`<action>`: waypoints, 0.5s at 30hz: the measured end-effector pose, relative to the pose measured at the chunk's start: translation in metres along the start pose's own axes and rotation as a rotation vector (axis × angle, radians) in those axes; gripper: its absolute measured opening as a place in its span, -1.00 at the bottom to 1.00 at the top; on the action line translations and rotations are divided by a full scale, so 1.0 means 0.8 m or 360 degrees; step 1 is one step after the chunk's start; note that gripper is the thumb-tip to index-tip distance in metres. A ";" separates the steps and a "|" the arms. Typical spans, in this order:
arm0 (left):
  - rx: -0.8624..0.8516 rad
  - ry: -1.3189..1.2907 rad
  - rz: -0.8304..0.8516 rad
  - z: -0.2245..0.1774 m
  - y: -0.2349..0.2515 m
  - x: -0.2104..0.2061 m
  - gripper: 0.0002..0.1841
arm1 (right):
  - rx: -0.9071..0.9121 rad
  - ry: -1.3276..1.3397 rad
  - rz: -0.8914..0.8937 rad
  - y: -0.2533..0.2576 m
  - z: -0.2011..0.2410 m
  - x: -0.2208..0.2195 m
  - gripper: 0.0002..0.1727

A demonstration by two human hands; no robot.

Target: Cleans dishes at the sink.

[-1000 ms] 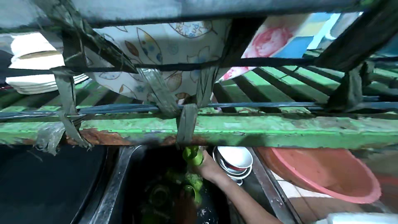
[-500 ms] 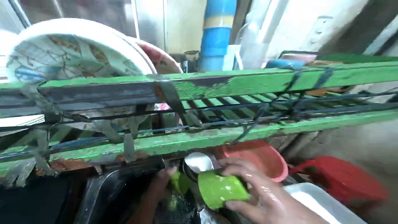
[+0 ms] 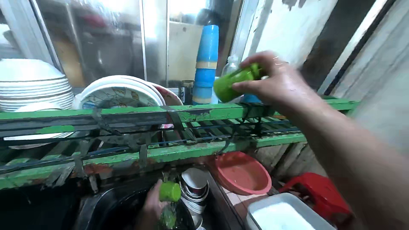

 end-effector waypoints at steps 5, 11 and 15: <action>-0.0776 0.1518 0.0187 -0.041 -0.023 -0.032 -0.58 | -0.0147 -0.0512 0.0976 0.028 -0.012 -0.077 -0.67; -0.1795 0.2066 0.0093 -0.073 -0.082 -0.043 -0.61 | -0.0316 -0.0373 0.1277 0.020 -0.024 -0.098 -0.69; -0.1350 0.1857 0.0205 -0.036 -0.015 -0.024 -0.63 | 0.0128 -0.0642 0.0755 0.019 -0.001 -0.065 -0.48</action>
Point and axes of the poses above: each hand's wrist, its own y-axis towards the middle knuckle, its own x-axis out of the back of the hand, z = x × y, the point moved 6 cm from there along y, towards the middle knuckle, and after that the axes turned 10 degrees about -z, right-handed, at the moved point
